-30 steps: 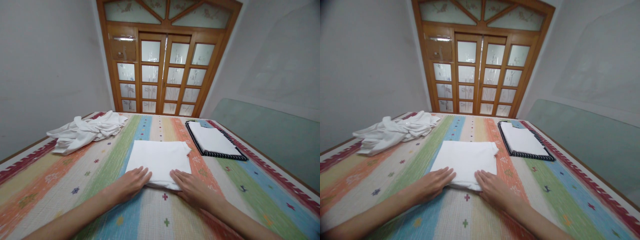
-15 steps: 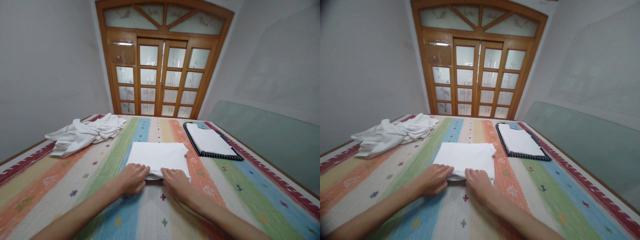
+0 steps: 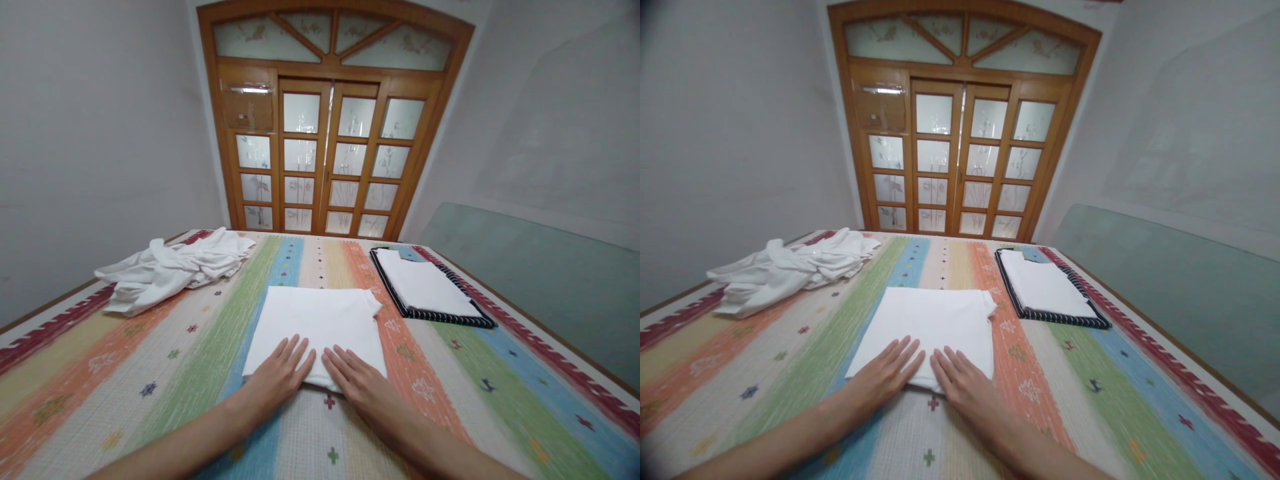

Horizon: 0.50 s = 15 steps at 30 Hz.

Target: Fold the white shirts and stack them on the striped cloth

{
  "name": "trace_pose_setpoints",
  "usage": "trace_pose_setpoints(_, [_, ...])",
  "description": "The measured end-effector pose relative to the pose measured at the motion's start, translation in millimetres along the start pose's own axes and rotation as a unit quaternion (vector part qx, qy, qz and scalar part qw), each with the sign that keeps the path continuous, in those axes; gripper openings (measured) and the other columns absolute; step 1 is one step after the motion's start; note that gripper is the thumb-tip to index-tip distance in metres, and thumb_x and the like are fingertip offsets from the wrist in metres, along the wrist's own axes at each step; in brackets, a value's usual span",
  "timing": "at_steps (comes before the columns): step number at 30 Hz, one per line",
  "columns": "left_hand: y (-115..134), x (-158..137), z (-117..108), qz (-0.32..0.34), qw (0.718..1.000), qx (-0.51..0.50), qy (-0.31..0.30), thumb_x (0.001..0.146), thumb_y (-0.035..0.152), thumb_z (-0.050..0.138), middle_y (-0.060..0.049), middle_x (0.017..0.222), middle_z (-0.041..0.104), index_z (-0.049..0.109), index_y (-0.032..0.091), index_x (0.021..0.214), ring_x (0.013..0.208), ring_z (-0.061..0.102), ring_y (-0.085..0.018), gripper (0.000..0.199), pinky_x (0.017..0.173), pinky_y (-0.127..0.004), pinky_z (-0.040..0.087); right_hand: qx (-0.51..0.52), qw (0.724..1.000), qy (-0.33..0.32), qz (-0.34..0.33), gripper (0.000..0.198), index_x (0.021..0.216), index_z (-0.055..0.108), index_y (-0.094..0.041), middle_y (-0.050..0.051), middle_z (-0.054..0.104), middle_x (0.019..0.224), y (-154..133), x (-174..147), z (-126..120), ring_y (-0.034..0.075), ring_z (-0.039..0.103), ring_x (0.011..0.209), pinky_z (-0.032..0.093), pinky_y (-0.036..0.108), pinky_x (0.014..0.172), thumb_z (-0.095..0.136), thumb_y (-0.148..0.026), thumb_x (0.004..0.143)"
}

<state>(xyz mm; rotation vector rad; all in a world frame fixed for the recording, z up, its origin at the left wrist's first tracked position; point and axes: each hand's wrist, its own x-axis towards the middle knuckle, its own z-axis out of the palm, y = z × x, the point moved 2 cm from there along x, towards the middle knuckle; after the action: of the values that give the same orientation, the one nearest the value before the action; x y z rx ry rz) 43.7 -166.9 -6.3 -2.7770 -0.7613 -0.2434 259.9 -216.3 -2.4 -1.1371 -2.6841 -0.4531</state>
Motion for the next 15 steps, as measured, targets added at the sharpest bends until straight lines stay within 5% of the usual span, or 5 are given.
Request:
trace_pose_setpoints(8, [-20.5, -28.4, -25.6, -0.009, 0.994, -0.087, -0.070, 0.089, 0.001, 0.038, -0.006, 0.158, 0.028, 0.013, 0.036, 0.153, 0.144, 0.029, -0.022, 0.077, 0.116, -0.047, 0.029, 0.060, 0.997, -0.048, 0.002, 0.071, 0.154, 0.024, -0.017, 0.011, 0.039, 0.152, 17.8, -34.4, -15.6, 0.020, 0.034, 0.141, 0.040, 0.038, 0.113, 0.034, 0.003, 0.087])
trace_pose_setpoints(15, [-24.0, -46.9, -24.9, -0.034, 0.993, -0.075, -0.082, 0.088, 0.002, 0.038, -0.009, 0.157, 0.030, 0.015, 0.034, 0.154, 0.143, 0.031, -0.026, 0.076, 0.112, -0.046, 0.036, 0.083, 0.995, -0.048, 0.021, 0.079, 0.153, 0.024, -0.026, 0.004, 0.038, 0.153, 42.0, -52.9, -2.4, 0.017, 0.029, 0.143, 0.033, 0.041, 0.117, 0.035, 0.004, 0.082])
